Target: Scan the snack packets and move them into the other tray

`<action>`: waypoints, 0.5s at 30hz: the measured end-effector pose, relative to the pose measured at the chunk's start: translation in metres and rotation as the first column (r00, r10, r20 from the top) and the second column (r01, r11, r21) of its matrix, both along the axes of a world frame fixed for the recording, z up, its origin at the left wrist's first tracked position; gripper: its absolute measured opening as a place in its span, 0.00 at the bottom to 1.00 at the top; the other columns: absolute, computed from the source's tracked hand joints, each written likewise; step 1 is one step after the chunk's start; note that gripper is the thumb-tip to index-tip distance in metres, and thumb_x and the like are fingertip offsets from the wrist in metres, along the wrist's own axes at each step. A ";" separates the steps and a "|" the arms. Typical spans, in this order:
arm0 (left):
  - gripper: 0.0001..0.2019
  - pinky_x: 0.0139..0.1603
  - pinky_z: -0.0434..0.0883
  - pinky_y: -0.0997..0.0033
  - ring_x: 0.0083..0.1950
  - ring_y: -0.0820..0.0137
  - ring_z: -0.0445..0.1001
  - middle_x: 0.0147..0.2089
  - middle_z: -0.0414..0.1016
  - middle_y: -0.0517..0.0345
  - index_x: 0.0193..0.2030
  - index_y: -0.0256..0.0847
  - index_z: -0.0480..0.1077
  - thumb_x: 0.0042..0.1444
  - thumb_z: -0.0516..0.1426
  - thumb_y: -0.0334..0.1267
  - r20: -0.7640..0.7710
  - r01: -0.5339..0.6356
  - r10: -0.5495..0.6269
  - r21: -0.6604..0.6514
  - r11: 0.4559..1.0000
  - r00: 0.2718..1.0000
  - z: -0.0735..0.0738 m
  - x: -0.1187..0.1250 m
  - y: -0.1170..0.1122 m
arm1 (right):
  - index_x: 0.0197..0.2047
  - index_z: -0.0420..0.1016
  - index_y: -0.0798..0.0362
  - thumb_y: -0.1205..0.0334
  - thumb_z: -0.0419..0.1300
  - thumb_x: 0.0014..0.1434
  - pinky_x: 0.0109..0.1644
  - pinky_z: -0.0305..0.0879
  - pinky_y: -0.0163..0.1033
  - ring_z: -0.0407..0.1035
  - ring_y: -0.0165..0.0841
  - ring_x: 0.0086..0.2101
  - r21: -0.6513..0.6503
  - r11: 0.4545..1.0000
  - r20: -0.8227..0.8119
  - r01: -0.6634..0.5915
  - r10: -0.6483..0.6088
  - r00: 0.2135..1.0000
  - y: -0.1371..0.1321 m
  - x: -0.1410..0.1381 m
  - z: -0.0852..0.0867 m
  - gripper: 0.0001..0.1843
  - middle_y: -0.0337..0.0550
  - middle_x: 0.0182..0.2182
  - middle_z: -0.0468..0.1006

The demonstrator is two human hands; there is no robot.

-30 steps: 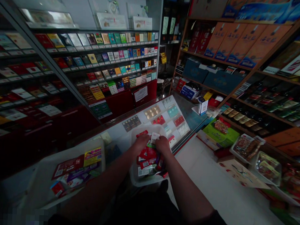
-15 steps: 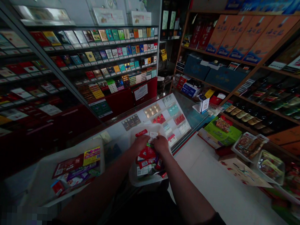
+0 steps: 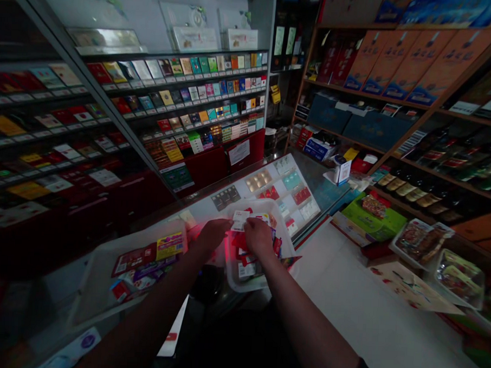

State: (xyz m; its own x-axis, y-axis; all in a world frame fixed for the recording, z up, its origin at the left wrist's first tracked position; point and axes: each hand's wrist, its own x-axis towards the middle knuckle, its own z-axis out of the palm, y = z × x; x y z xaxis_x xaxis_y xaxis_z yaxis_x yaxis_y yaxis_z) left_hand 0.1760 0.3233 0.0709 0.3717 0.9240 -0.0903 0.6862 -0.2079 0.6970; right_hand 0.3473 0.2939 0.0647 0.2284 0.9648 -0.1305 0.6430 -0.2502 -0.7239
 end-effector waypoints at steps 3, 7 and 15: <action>0.15 0.39 0.70 0.70 0.37 0.66 0.76 0.36 0.79 0.51 0.39 0.39 0.77 0.64 0.49 0.39 0.031 -0.117 0.119 -0.071 0.991 0.992 0.002 -0.025 -0.017 | 0.52 0.81 0.53 0.61 0.56 0.61 0.58 0.64 0.38 0.74 0.37 0.50 0.029 0.999 -0.040 -0.033 0.035 0.999 -0.012 -0.025 0.002 0.19 0.47 0.50 0.82; 0.14 0.37 0.70 0.69 0.37 0.65 0.76 0.34 0.78 0.52 0.42 0.40 0.78 0.62 0.51 0.41 0.061 -0.218 0.228 -0.139 0.966 0.972 0.001 -0.055 -0.040 | 0.54 0.80 0.54 0.62 0.56 0.61 0.59 0.64 0.39 0.74 0.37 0.50 0.049 0.997 -0.064 -0.063 0.066 0.996 -0.028 -0.056 0.000 0.20 0.47 0.50 0.81; 0.14 0.43 0.72 0.67 0.41 0.64 0.77 0.35 0.80 0.55 0.41 0.43 0.79 0.61 0.53 0.42 0.105 -0.265 0.276 -0.106 0.958 0.955 -0.010 -0.096 -0.065 | 0.56 0.78 0.58 0.64 0.55 0.63 0.61 0.63 0.40 0.73 0.37 0.54 0.062 0.989 -0.044 -0.135 0.138 0.989 -0.048 -0.099 -0.020 0.20 0.51 0.53 0.79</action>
State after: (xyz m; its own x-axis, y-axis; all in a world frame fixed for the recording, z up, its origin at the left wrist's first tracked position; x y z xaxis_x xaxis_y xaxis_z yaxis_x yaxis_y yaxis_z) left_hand 0.0803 0.2581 0.0607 0.1218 0.9815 -0.1481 0.6200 0.0413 0.7835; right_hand 0.2480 0.2458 0.0448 0.0892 0.9928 -0.0804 0.6320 -0.1188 -0.7658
